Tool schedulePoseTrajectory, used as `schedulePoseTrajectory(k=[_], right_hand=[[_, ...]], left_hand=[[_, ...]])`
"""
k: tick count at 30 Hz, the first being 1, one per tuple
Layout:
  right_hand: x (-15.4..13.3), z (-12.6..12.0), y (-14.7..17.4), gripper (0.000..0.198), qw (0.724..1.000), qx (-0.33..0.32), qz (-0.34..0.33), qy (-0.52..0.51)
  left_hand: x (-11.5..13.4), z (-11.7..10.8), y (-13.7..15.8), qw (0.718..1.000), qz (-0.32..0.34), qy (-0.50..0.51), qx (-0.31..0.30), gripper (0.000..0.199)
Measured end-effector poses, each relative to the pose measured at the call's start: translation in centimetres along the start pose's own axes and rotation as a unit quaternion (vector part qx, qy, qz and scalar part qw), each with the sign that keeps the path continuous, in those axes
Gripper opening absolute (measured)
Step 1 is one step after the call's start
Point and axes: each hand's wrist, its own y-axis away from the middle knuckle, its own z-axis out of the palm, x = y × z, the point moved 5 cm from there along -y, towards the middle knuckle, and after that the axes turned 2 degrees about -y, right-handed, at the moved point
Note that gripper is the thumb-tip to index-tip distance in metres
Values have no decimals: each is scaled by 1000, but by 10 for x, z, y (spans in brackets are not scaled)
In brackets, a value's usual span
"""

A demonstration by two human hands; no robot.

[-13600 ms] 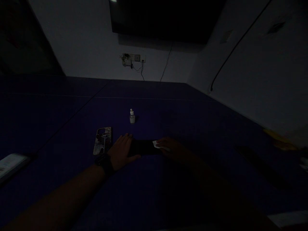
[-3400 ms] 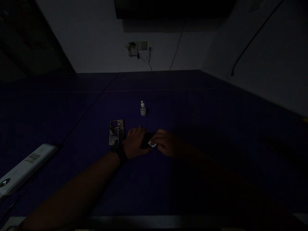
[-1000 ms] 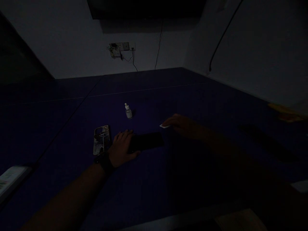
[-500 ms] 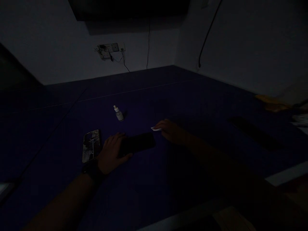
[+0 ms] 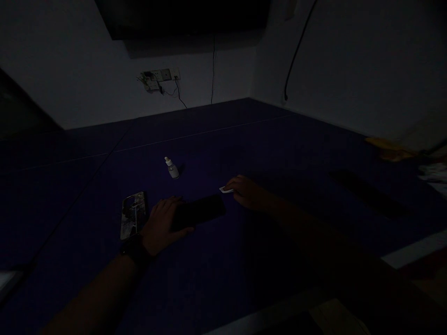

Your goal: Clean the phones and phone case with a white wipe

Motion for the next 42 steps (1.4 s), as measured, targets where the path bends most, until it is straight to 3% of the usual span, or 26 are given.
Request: schedulePoseTrajectory(k=[4,8,12,19,25,31,38,42], right_hand=[[0,-1,-2,40,1000,-1,-7,-2],[1,-2,-7,38,999,37,-22,-7],[6,0,-10,40,998,64,-15,-16],[7,-3,-9,40,996,78,9,-43],[3,-4,-8,42,997,61,20,-48],[1,-12,-7,44,995,72,37,-55],[-1,-14,-8,44,993,89,34,-66],[-8,-27,-8,44,989,122,9,-89]], left_hand=[[2,-3,-1,1000,-3,-4,-1,68],[19,-8,-9,1000,1,-25,12,82],[35,-8,-19,999,15,-21,-30,83],[32,-4,-44,994,-7,-5,-106,95],[46,2,-73,990,12,-18,-140,71],[47,4,-77,982,13,-19,-186,82],[49,-2,-70,992,4,-8,-123,66],[53,-19,-54,993,0,111,-29,57]])
